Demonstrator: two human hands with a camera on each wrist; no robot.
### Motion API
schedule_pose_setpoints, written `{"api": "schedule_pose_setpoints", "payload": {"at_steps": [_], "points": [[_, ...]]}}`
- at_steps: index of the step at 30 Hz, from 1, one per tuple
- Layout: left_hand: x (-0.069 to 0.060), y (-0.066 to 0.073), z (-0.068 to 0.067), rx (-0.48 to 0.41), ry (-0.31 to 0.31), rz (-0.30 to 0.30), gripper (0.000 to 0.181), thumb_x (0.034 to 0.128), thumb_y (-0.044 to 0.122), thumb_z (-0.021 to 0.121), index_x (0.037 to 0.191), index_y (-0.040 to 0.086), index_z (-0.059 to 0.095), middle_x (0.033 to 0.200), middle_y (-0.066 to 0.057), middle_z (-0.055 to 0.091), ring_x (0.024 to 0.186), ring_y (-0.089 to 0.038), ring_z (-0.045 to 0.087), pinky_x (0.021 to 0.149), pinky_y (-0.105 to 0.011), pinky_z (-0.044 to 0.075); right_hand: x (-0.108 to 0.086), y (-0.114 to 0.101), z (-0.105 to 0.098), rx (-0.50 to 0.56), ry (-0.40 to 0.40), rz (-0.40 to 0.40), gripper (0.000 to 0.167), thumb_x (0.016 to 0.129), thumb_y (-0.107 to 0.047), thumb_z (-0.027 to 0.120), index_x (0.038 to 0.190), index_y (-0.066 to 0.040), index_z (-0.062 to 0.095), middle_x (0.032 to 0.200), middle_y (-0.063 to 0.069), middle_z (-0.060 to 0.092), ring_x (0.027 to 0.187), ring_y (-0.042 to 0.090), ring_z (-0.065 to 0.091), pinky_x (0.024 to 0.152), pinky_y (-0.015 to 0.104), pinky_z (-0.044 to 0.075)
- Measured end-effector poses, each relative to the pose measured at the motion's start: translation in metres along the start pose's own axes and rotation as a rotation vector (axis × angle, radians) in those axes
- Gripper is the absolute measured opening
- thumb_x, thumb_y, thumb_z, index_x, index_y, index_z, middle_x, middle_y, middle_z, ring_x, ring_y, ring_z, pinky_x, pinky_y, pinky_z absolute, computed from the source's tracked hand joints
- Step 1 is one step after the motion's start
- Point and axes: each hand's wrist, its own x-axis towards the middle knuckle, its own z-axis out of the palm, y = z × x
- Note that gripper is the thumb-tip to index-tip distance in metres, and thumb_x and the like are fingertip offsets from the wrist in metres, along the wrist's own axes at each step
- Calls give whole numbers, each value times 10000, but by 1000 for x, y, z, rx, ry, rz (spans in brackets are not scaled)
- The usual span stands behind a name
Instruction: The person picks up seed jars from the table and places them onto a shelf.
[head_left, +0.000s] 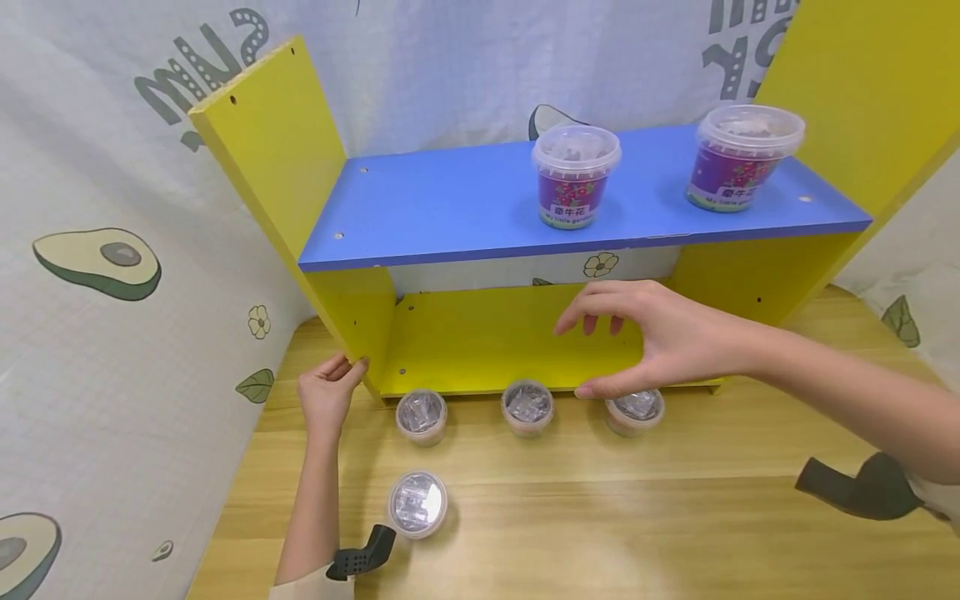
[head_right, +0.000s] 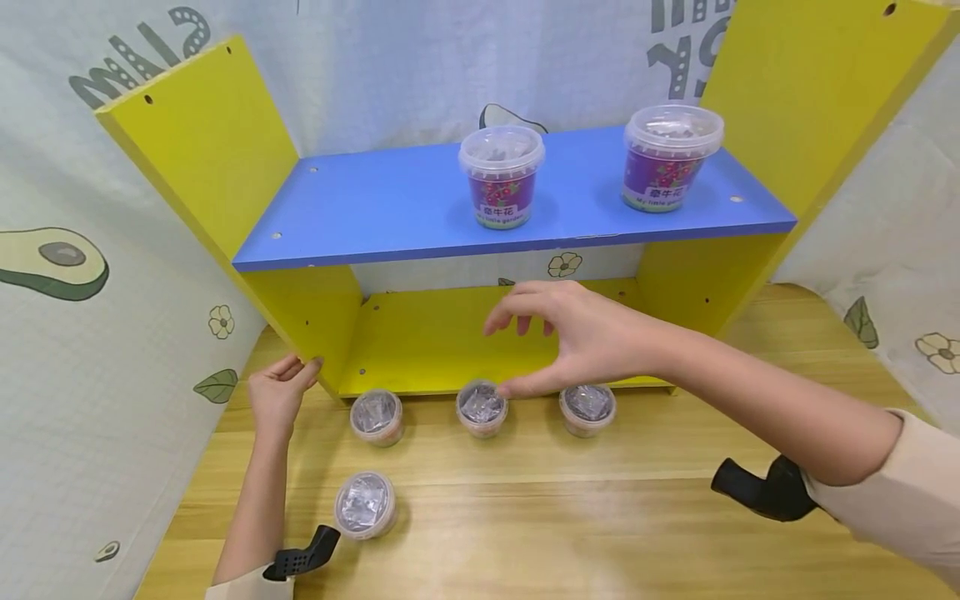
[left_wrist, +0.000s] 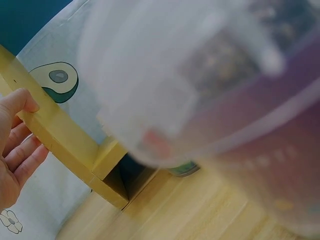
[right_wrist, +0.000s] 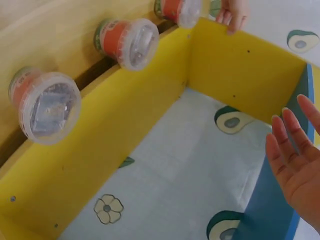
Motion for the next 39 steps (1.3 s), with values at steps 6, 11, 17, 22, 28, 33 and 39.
{"api": "schedule_pose_setpoints", "payload": {"at_steps": [6, 11, 17, 22, 28, 33, 39], "points": [[0, -1, 0, 2, -11, -2, 443, 761, 60, 719, 1157, -81, 579, 1212, -253, 545, 1073, -332, 573, 685, -115, 508, -3, 4, 11, 40, -19, 25, 416, 733, -382, 761, 1096, -283, 583, 1062, -193, 554, 874, 13, 469, 688, 213, 458], [0, 0, 1, 9, -13, -13, 451, 759, 74, 725, 1158, -79, 584, 1219, -251, 547, 1079, -336, 573, 690, -119, 506, -3, 6, 19, 65, -19, 29, 420, 734, -370, 763, 1100, -269, 583, 1068, -179, 556, 867, 16, 471, 687, 209, 468], [-1, 2, 1, 6, -23, -17, 455, 763, 68, 723, 1165, -84, 574, 1221, -257, 540, 1080, -333, 571, 687, -113, 505, -3, 7, 29, 82, -9, 28, 394, 748, -360, 754, 1091, -250, 593, 1060, -155, 568, 834, 21, 470, 661, 209, 477], [-2, 3, 1, 11, -10, -7, 444, 761, 66, 727, 1156, -77, 585, 1207, -247, 555, 1061, -329, 581, 660, -85, 502, -5, 8, 37, 110, 8, 34, 386, 753, -337, 755, 1089, -235, 596, 1048, -143, 574, 833, 26, 483, 666, 212, 490], [-1, 2, 0, 15, -9, -9, 448, 759, 73, 727, 1158, -74, 586, 1214, -241, 555, 1059, -326, 583, 663, -86, 502, -6, 9, 47, 141, 51, 24, 401, 739, -297, 773, 1093, -218, 601, 1033, -125, 583, 840, 36, 495, 672, 220, 499], [0, 0, 0, 6, -18, -10, 460, 765, 81, 718, 1173, -75, 576, 1239, -234, 541, 1078, -310, 576, 686, -90, 496, -6, 10, 53, 150, 63, 34, 403, 739, -288, 773, 1097, -218, 603, 1040, -117, 587, 849, 38, 502, 675, 228, 507], [1, -2, -1, 1, -15, -14, 460, 761, 74, 720, 1171, -75, 574, 1231, -243, 542, 1080, -324, 573, 697, -107, 502, -3, 9, 57, 146, 84, 43, 412, 729, -281, 779, 1098, -219, 606, 1049, -119, 588, 861, 35, 504, 677, 220, 508]]}}
